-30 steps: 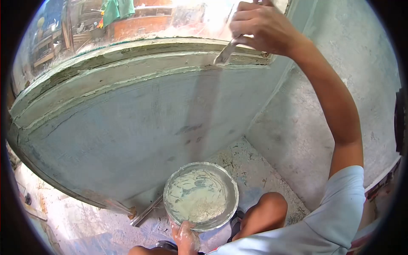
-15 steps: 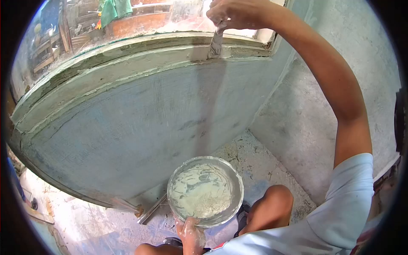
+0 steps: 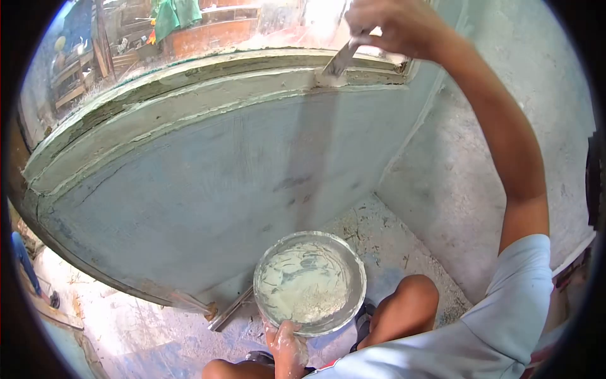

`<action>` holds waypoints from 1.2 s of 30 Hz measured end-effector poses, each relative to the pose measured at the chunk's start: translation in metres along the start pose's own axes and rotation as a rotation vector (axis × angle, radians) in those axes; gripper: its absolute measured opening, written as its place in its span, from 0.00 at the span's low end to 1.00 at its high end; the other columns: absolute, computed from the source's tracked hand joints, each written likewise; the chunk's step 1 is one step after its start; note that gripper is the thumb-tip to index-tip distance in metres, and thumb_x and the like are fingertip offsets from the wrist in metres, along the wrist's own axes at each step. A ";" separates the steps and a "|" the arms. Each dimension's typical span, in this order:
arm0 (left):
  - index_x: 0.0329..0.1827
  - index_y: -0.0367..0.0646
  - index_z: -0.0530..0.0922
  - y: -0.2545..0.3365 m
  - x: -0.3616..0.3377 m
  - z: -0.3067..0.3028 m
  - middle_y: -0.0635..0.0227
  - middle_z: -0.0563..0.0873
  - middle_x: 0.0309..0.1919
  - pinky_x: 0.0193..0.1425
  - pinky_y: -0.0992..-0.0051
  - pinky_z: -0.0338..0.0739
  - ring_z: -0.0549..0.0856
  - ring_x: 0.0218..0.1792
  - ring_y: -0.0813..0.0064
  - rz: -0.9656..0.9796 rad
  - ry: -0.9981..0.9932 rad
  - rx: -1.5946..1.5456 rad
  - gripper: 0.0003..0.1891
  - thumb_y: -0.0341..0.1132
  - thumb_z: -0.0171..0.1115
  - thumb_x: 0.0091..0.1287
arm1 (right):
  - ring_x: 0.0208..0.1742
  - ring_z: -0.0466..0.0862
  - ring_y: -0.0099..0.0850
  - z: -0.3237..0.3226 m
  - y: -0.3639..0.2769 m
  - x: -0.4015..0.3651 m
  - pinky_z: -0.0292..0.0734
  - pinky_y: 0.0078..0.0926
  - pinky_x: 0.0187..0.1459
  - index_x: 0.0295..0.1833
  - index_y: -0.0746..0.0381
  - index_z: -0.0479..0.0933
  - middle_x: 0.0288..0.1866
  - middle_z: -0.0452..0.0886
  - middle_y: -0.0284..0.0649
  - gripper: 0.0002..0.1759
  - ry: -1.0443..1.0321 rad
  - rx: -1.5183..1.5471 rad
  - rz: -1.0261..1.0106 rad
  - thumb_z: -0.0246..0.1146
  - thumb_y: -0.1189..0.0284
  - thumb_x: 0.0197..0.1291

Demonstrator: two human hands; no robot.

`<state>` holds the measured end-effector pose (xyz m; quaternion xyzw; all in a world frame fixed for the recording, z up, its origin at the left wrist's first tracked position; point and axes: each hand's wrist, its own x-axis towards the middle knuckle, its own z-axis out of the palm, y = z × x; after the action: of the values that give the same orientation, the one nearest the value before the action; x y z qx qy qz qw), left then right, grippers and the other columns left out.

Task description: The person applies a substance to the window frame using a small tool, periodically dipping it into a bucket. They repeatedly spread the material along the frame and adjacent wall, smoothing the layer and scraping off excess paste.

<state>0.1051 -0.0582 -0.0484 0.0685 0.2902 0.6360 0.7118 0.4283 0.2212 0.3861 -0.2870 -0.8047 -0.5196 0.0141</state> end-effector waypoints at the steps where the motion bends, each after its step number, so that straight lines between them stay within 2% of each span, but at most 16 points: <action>1: 0.80 0.41 0.60 0.000 0.003 0.000 0.49 0.77 0.67 0.61 0.47 0.89 0.84 0.64 0.47 0.000 -0.003 -0.004 0.43 0.14 0.46 0.55 | 0.51 0.83 0.27 -0.008 -0.034 0.017 0.63 0.41 0.65 0.36 0.51 0.81 0.35 0.84 0.25 0.06 0.000 -0.009 -0.004 0.73 0.66 0.62; 4: 0.80 0.41 0.60 -0.002 0.009 0.000 0.49 0.77 0.67 0.60 0.48 0.89 0.84 0.63 0.48 0.001 -0.004 -0.013 0.42 0.14 0.46 0.55 | 0.51 0.83 0.27 -0.016 -0.084 0.044 0.63 0.42 0.65 0.36 0.51 0.81 0.35 0.84 0.25 0.06 0.000 -0.026 -0.017 0.73 0.66 0.62; 12: 0.79 0.41 0.61 -0.004 0.008 0.000 0.50 0.78 0.66 0.59 0.48 0.88 0.84 0.62 0.49 0.002 0.015 0.004 0.42 0.14 0.46 0.55 | 0.51 0.83 0.27 -0.013 -0.094 0.055 0.63 0.42 0.66 0.36 0.51 0.82 0.35 0.85 0.25 0.05 0.001 -0.042 -0.018 0.72 0.66 0.63; 16: 0.79 0.41 0.62 -0.002 0.010 -0.004 0.51 0.78 0.65 0.59 0.49 0.88 0.84 0.62 0.49 -0.005 0.015 0.012 0.42 0.14 0.47 0.55 | 0.51 0.83 0.27 -0.010 -0.088 0.062 0.63 0.42 0.66 0.36 0.51 0.82 0.35 0.85 0.25 0.05 -0.006 -0.058 -0.015 0.72 0.66 0.63; 20: 0.79 0.41 0.62 -0.005 0.007 -0.004 0.51 0.78 0.65 0.58 0.49 0.88 0.84 0.61 0.50 -0.007 0.041 0.010 0.41 0.14 0.47 0.55 | 0.51 0.83 0.27 -0.004 -0.035 0.013 0.63 0.42 0.66 0.36 0.51 0.82 0.35 0.85 0.25 0.05 -0.006 -0.053 -0.030 0.71 0.67 0.63; 22: 0.78 0.41 0.62 -0.006 0.004 -0.003 0.51 0.78 0.65 0.58 0.49 0.88 0.84 0.61 0.50 -0.011 0.048 0.015 0.41 0.14 0.47 0.55 | 0.51 0.83 0.27 -0.011 -0.028 0.005 0.63 0.42 0.66 0.36 0.51 0.82 0.35 0.85 0.25 0.05 -0.011 -0.054 -0.031 0.71 0.67 0.63; 28: 0.78 0.41 0.63 -0.002 0.008 -0.001 0.52 0.78 0.64 0.57 0.50 0.88 0.84 0.60 0.51 -0.018 0.043 0.026 0.41 0.15 0.48 0.55 | 0.51 0.83 0.27 -0.011 -0.097 0.055 0.64 0.42 0.66 0.36 0.51 0.82 0.35 0.85 0.26 0.04 -0.018 -0.083 -0.028 0.71 0.67 0.64; 36: 0.77 0.40 0.63 -0.001 0.007 0.001 0.52 0.79 0.63 0.56 0.50 0.88 0.84 0.59 0.52 -0.024 0.040 0.051 0.40 0.15 0.48 0.55 | 0.52 0.84 0.28 -0.014 -0.105 0.064 0.64 0.43 0.67 0.36 0.51 0.83 0.35 0.85 0.26 0.04 -0.026 -0.117 -0.014 0.70 0.67 0.65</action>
<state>0.1065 -0.0515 -0.0497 0.0707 0.3212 0.6209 0.7115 0.3212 0.2068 0.3260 -0.2884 -0.7751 -0.5619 -0.0167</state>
